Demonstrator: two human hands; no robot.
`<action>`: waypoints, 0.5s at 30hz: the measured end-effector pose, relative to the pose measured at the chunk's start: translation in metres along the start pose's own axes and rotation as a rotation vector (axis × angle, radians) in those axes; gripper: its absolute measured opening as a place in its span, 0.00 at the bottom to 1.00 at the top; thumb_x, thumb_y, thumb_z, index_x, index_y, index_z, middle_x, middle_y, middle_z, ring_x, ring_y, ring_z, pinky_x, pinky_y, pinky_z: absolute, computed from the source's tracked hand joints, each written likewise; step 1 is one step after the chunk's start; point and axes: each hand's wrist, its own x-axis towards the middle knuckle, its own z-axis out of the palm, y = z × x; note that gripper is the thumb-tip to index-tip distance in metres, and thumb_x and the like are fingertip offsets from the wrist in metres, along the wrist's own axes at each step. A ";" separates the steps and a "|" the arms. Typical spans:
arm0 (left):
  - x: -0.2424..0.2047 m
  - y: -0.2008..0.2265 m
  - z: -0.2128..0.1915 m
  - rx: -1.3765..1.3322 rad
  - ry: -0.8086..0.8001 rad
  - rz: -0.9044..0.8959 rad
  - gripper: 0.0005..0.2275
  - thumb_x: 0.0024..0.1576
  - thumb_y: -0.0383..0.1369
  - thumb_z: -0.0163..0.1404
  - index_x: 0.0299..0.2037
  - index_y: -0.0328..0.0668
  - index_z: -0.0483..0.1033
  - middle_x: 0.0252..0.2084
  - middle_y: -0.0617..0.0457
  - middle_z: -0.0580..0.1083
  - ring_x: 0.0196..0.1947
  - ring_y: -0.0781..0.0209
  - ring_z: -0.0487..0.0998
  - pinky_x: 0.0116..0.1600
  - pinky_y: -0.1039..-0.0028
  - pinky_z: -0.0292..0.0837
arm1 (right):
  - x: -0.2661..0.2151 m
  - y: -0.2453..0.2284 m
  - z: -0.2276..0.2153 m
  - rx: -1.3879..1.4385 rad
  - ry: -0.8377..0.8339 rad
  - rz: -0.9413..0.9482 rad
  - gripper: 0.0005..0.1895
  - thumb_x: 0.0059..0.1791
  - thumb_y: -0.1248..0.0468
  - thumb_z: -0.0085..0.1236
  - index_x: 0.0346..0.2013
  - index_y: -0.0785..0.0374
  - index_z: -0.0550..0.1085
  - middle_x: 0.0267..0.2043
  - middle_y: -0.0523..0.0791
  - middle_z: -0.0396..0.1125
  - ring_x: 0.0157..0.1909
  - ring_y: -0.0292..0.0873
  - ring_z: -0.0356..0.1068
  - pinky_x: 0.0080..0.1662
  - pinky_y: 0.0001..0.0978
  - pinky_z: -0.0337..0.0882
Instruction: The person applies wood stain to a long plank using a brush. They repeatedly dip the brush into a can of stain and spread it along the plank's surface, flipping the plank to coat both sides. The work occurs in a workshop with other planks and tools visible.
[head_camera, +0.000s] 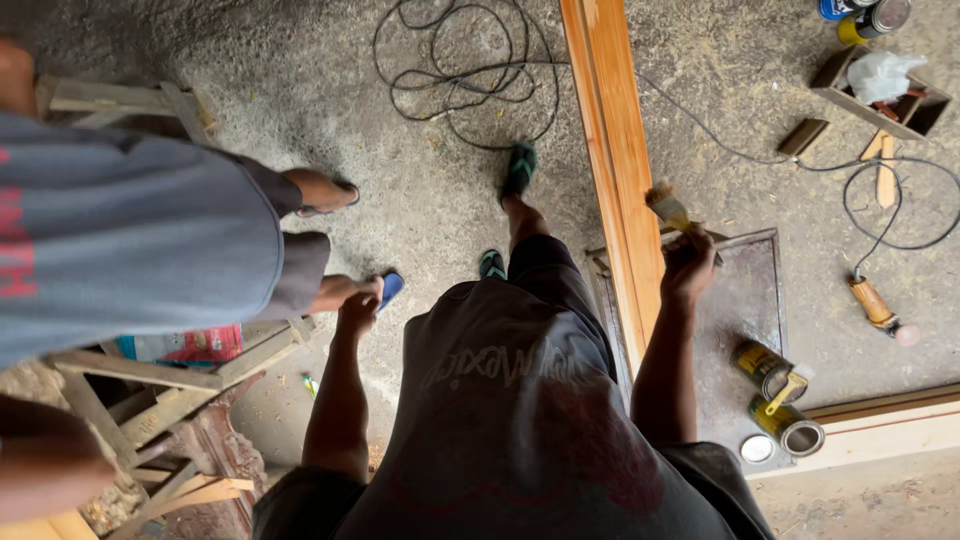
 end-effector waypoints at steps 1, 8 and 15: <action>0.002 0.003 -0.004 -0.066 -0.002 -0.048 0.13 0.58 0.37 0.52 0.50 0.40 0.78 0.40 0.47 0.79 0.28 0.52 0.81 0.34 0.62 0.76 | 0.023 0.007 0.015 -0.007 0.017 0.022 0.05 0.55 0.61 0.54 0.38 0.58 0.73 0.27 0.41 0.64 0.28 0.40 0.64 0.35 0.34 0.66; 0.033 0.076 -0.054 -0.037 0.020 -0.419 0.14 0.61 0.32 0.49 0.56 0.46 0.79 0.25 0.48 0.76 0.21 0.61 0.75 0.27 0.69 0.72 | 0.152 0.054 0.118 0.027 0.091 0.123 0.16 0.57 0.55 0.45 0.44 0.62 0.77 0.28 0.42 0.66 0.29 0.40 0.66 0.35 0.34 0.68; 0.133 0.205 -0.100 -0.098 0.139 -0.141 0.15 0.62 0.30 0.46 0.58 0.42 0.76 0.28 0.50 0.77 0.21 0.64 0.74 0.26 0.69 0.69 | 0.270 0.051 0.228 0.067 -0.036 0.097 0.15 0.62 0.55 0.46 0.45 0.64 0.72 0.38 0.44 0.70 0.36 0.40 0.67 0.40 0.38 0.68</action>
